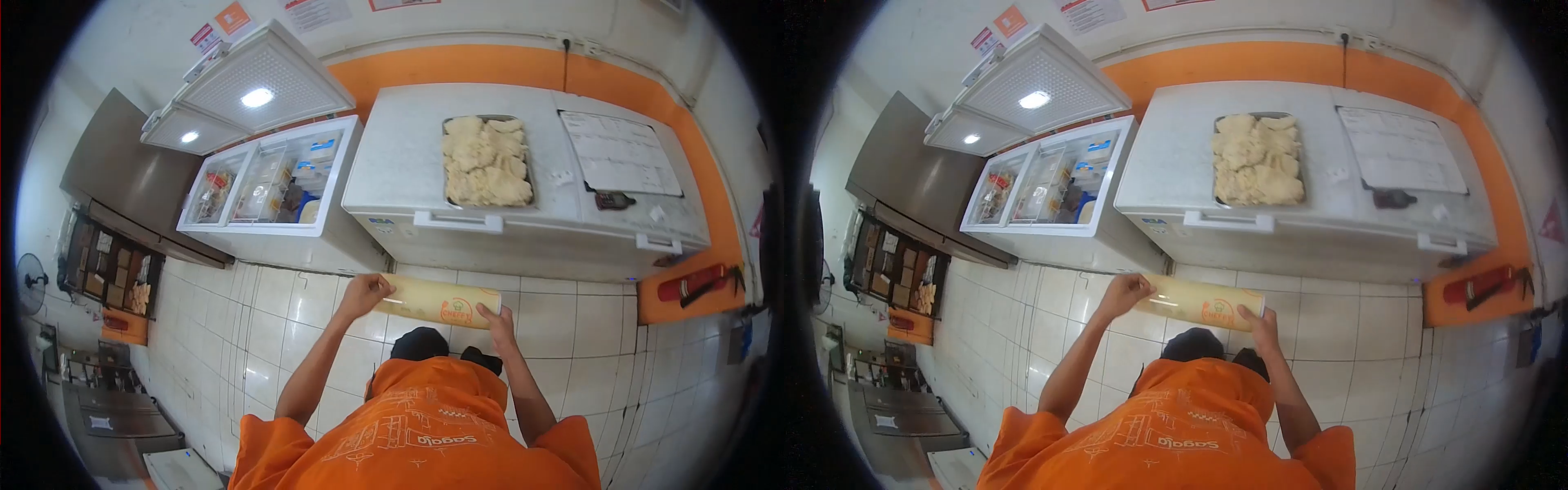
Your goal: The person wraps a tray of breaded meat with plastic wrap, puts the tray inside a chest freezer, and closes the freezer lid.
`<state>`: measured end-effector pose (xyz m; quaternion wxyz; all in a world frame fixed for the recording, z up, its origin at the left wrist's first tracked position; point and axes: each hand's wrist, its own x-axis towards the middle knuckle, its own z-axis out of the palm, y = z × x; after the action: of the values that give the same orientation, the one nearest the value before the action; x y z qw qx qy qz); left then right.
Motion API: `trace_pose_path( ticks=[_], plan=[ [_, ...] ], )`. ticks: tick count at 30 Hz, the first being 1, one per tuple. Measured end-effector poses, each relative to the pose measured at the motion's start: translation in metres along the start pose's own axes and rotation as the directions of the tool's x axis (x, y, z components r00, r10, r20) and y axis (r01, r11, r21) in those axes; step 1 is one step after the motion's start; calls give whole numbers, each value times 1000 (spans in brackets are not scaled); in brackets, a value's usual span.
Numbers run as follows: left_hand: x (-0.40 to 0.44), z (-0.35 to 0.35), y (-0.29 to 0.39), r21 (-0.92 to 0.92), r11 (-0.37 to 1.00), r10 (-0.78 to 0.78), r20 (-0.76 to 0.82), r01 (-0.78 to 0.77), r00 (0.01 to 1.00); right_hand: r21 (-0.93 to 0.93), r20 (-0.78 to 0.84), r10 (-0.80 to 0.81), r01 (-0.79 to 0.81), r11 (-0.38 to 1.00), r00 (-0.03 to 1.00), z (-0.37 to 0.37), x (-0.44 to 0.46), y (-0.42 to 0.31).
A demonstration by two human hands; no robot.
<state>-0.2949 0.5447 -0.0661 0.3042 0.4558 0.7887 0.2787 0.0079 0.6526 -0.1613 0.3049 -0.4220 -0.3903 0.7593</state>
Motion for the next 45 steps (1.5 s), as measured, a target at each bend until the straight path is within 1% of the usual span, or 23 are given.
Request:
trace_pose_path(
  ticks=[2,3,6,10,12,13,17,19,21,22,24,25,26,27,29,33,34,36,38,40,42,44,45],
  plan=[
    [55,-25,-12,11,1000,-25,-35,26,999,21,39,-21,20,1000,999,26,52,7],
    [85,-36,-22,16,999,-36,-61,37,998,48,107,32,-37,998,994,38,74,6],
    [182,-60,-87,-49,998,45,-95,-50,994,62,160,65,-76,995,985,75,141,17],
    [283,-106,-84,-55,998,-11,-8,11,1000,90,261,151,-180,979,953,113,224,18],
    [323,-121,-89,-27,1000,-6,61,8,998,163,318,134,-193,968,939,132,253,19],
    [338,-126,-90,-66,997,42,77,-37,996,123,348,149,-202,972,926,137,265,18],
    [378,-138,-92,-135,987,-64,164,86,984,134,327,220,-276,952,919,143,283,6],
    [385,-140,-98,-143,981,-99,201,129,975,154,224,406,-443,883,886,121,276,-1],
    [384,-142,-100,-161,972,-135,224,173,965,367,-156,401,-324,872,903,100,262,-11],
    [382,-142,-101,-148,970,-151,248,191,957,313,-378,333,-219,924,864,85,256,-13],
    [376,-145,-89,-134,965,-180,276,223,944,189,-723,155,-22,982,673,50,250,-1],
    [372,-147,-74,-24,988,-145,219,154,965,230,-780,157,44,972,605,44,255,-22],
    [370,-147,-68,90,992,-100,169,86,980,150,-816,66,100,984,575,33,265,-28],
    [369,-147,-72,87,991,-112,179,98,977,56,-858,-53,197,979,510,39,279,-51],
    [366,-145,-81,336,941,-113,185,45,976,30,-881,-53,169,985,470,11,310,-47],
    [354,-143,-104,310,941,-171,99,133,980,-19,-929,-84,182,983,361,3,330,-67],
    [347,-139,-106,285,936,-226,47,204,973,-24,-928,-83,166,986,362,-6,333,-68],
    [347,-139,-105,256,928,-281,7,270,960,-141,-872,-184,127,982,454,-43,348,-75],
    [345,-140,-102,183,943,-289,35,278,957,-377,-749,-334,45,925,572,-89,367,-78],
    [342,-137,-107,165,939,-309,17,302,951,-400,-731,-258,-90,912,632,-82,389,-124],
    [337,-137,-110,162,935,-322,5,317,947,-493,-595,-412,91,865,690,-96,423,-133],
    [333,-136,-108,158,935,-317,-28,317,948,-619,-497,-384,-7,786,778,-107,457,-147],
    [332,-135,-106,165,935,-316,-20,315,948,-597,-484,-328,-32,802,811,-108,477,-155]
  ],
)
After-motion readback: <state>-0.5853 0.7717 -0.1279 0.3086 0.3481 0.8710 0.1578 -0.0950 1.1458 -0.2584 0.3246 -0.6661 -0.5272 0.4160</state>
